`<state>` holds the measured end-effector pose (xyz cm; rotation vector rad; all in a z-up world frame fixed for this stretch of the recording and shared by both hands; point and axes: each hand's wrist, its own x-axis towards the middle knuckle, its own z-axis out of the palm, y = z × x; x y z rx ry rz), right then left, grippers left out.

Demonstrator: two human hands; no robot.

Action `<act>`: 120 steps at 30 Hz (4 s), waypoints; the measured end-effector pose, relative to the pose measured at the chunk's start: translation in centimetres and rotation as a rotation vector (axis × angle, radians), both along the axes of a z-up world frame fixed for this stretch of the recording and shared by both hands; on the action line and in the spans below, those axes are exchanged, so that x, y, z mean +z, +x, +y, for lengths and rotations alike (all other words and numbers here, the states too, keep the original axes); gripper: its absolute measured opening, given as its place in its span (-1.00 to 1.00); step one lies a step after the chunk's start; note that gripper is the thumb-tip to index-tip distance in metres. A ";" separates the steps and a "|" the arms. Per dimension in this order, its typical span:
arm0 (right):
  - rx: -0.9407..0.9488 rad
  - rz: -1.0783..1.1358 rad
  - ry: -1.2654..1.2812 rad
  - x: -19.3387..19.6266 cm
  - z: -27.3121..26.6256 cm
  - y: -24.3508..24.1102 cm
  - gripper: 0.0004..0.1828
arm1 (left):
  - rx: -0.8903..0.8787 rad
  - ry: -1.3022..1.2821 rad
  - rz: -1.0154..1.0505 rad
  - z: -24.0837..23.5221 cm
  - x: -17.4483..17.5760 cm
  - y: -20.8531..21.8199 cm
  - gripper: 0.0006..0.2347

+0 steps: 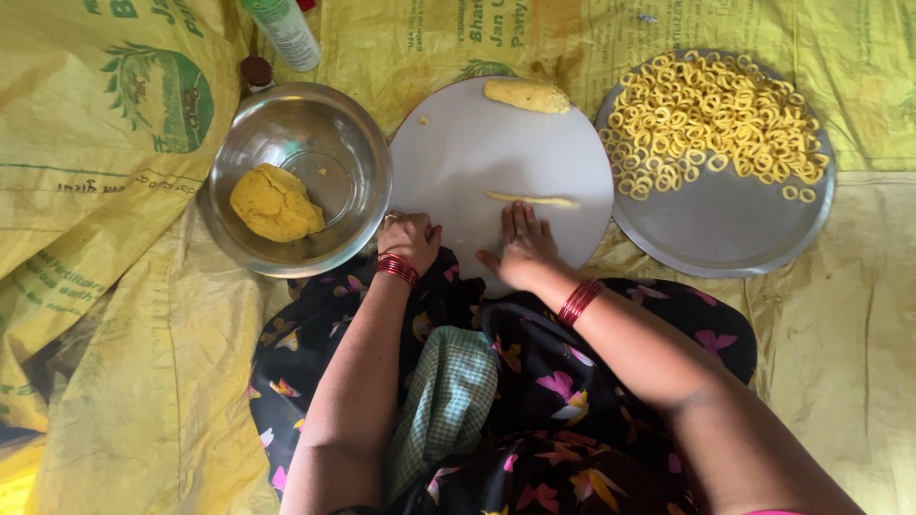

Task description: The person rolls small pieces of yellow dough into thin strips on a white board, then joins the ends to form rings and places them on a metal tray. The process is repeated continuously.

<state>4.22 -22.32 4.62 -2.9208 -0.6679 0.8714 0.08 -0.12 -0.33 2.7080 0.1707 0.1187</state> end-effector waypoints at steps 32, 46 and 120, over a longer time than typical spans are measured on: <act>0.017 -0.139 0.106 -1.6 0.6 2.2 0.11 | -0.007 -0.012 -0.019 0.1 0.0 -0.2 -0.77; 0.002 0.046 0.017 -1.0 0.5 -4.4 0.11 | -0.005 -0.023 -0.053 0.1 -0.4 -0.5 -0.77; 0.144 -0.071 0.097 -1.8 3.4 -3.6 -0.03 | -0.025 -0.068 0.092 0.0 1.4 0.8 -0.80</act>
